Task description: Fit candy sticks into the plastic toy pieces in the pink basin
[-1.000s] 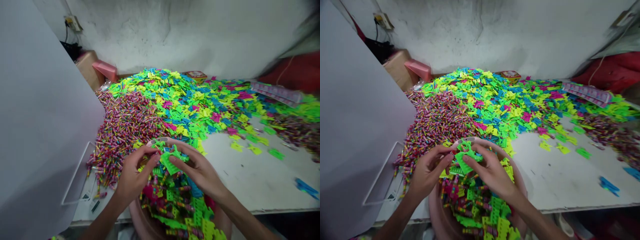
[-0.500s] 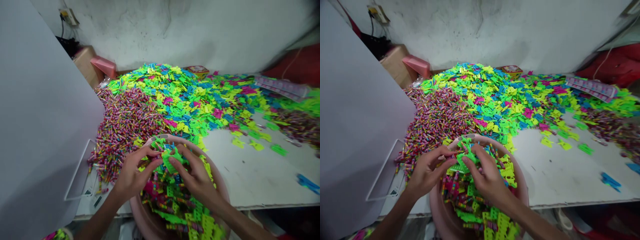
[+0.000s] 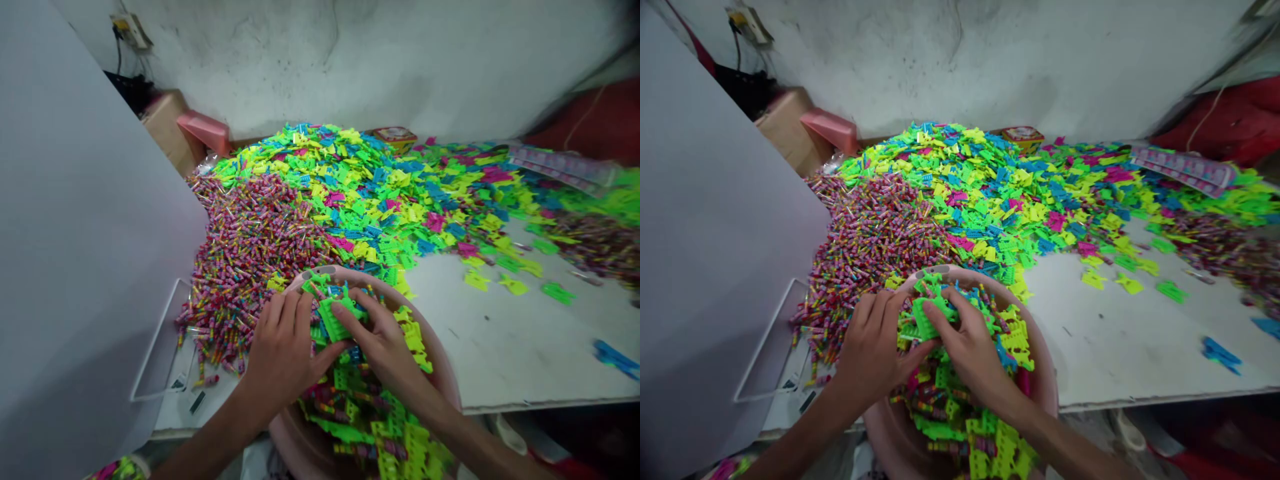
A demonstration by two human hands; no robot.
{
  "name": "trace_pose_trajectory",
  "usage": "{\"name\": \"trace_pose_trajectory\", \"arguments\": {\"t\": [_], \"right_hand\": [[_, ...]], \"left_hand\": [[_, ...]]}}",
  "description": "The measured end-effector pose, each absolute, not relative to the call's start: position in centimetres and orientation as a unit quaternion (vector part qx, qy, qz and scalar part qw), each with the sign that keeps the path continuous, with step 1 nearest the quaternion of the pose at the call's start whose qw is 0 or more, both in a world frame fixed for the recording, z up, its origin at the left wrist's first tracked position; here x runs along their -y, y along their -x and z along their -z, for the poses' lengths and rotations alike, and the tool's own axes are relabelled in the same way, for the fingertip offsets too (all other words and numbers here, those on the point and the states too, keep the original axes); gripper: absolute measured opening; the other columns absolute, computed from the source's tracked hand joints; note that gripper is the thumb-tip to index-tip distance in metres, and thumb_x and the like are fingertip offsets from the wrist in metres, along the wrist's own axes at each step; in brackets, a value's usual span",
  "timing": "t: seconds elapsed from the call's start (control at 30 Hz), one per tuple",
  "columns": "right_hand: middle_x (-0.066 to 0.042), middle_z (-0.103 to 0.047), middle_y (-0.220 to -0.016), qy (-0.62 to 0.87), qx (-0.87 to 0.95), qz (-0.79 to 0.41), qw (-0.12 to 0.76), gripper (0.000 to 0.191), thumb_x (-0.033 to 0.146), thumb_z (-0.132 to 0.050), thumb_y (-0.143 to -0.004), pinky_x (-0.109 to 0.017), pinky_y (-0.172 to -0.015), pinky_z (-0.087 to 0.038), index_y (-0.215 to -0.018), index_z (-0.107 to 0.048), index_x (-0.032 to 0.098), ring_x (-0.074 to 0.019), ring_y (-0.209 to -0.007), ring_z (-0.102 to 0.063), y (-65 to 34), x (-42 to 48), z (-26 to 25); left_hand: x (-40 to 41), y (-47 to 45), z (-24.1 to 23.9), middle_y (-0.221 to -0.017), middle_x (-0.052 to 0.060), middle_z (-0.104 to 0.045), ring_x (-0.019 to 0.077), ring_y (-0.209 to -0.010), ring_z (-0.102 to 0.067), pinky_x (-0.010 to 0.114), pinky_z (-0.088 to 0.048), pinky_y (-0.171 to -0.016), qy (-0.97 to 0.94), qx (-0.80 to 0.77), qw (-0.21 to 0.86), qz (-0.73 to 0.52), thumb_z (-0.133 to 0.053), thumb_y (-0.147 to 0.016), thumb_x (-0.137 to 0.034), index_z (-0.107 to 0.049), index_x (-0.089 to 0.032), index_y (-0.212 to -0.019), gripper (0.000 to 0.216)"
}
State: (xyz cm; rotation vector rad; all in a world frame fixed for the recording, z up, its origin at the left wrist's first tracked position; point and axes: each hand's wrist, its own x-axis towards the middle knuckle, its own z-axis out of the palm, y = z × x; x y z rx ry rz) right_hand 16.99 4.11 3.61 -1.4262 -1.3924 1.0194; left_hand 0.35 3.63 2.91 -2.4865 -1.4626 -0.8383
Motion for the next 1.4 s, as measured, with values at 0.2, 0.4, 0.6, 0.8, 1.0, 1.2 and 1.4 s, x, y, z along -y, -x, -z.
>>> {"name": "trace_pose_trajectory", "arguments": {"t": [0.2, 0.4, 0.6, 0.8, 1.0, 1.2, 1.4], "right_hand": [[-0.008, -0.075, -0.101, 0.569, 0.539, -0.430, 0.447, 0.046, 0.067, -0.063, -0.084, -0.035, -0.072, -0.055, -0.098, -0.070, 0.024, -0.0284, -0.091, -0.069, -16.8, -4.1, -3.2], [-0.007, -0.075, -0.101, 0.569, 0.543, -0.413, 0.459, 0.040, 0.061, -0.061, -0.089, -0.038, -0.080, -0.056, -0.100, -0.071, 0.024, -0.0286, -0.093, -0.069, -17.1, -4.3, -3.2], [-0.006, -0.076, -0.102, 0.525, 0.680, -0.329, 0.394, 0.034, 0.052, -0.057, -0.097, -0.040, -0.093, -0.052, -0.089, -0.075, 0.025, -0.0284, -0.102, -0.068, -22.1, -6.9, -4.7], [-0.011, -0.074, -0.107, 0.632, 0.696, -0.134, 0.314, 0.030, 0.040, -0.051, -0.101, -0.044, -0.095, -0.052, -0.101, -0.074, 0.020, -0.0278, -0.106, -0.067, -29.4, -15.4, 0.5], [-0.010, -0.063, -0.131, 0.661, 0.690, -0.159, 0.249, 0.030, 0.034, -0.065, -0.098, -0.049, -0.097, -0.053, -0.123, -0.064, 0.019, -0.0255, -0.114, -0.064, -30.1, -21.8, 7.0], [-0.010, -0.063, -0.129, 0.704, 0.579, -0.235, 0.337, 0.032, 0.033, -0.064, -0.098, -0.047, -0.092, -0.056, -0.127, -0.062, 0.018, -0.0247, -0.109, -0.065, -30.5, -21.9, 7.1], [-0.006, -0.069, -0.108, 0.652, 0.427, -0.416, 0.468, 0.026, 0.032, -0.064, -0.098, -0.035, -0.074, -0.060, -0.118, -0.064, 0.015, -0.0175, -0.085, -0.069, -29.8, -19.7, 3.6]], "left_hand": [[-4.3, 0.3, -2.6, -0.093, 0.014, -0.066, 0.0297, -0.090, -0.059, 0.043, -0.048, -0.081, 0.854, 0.425, 0.080, 0.289, -0.057, -0.095, -0.055, -0.060, -0.013, -0.105, 0.043], [-3.6, -1.0, -2.1, -0.097, 0.016, -0.069, 0.0312, -0.095, -0.061, 0.047, -0.051, -0.088, 0.847, 0.433, 0.077, 0.298, -0.060, -0.096, -0.041, -0.059, -0.010, -0.113, 0.035], [-4.8, 2.7, -2.9, -0.123, 0.011, -0.070, 0.0240, -0.114, -0.065, 0.037, -0.051, -0.101, 0.866, 0.388, -0.076, 0.305, -0.053, -0.101, -0.038, -0.053, -0.018, -0.137, 0.041], [-9.8, 11.6, 4.4, -0.099, 0.010, -0.074, 0.0292, -0.098, -0.069, 0.047, -0.053, -0.095, 0.758, 0.591, -0.049, 0.270, -0.046, -0.097, -0.035, -0.068, -0.019, -0.101, 0.028], [-9.8, 12.4, 12.1, -0.114, 0.016, -0.070, 0.0299, -0.102, -0.069, 0.044, -0.059, -0.087, 0.744, 0.619, -0.055, 0.243, -0.046, -0.085, -0.025, -0.070, -0.019, -0.097, 0.028], [-10.5, 13.0, 12.8, -0.105, 0.010, -0.073, 0.0276, -0.102, -0.070, 0.042, -0.057, -0.092, 0.694, 0.652, -0.073, 0.298, -0.044, -0.091, -0.041, -0.066, -0.023, -0.095, 0.029], [-13.3, 13.8, 12.1, -0.081, 0.008, -0.074, 0.0290, -0.077, -0.072, 0.039, -0.057, -0.070, 0.588, 0.724, -0.085, 0.350, -0.035, -0.093, -0.060, -0.059, -0.023, -0.087, 0.044]]}}
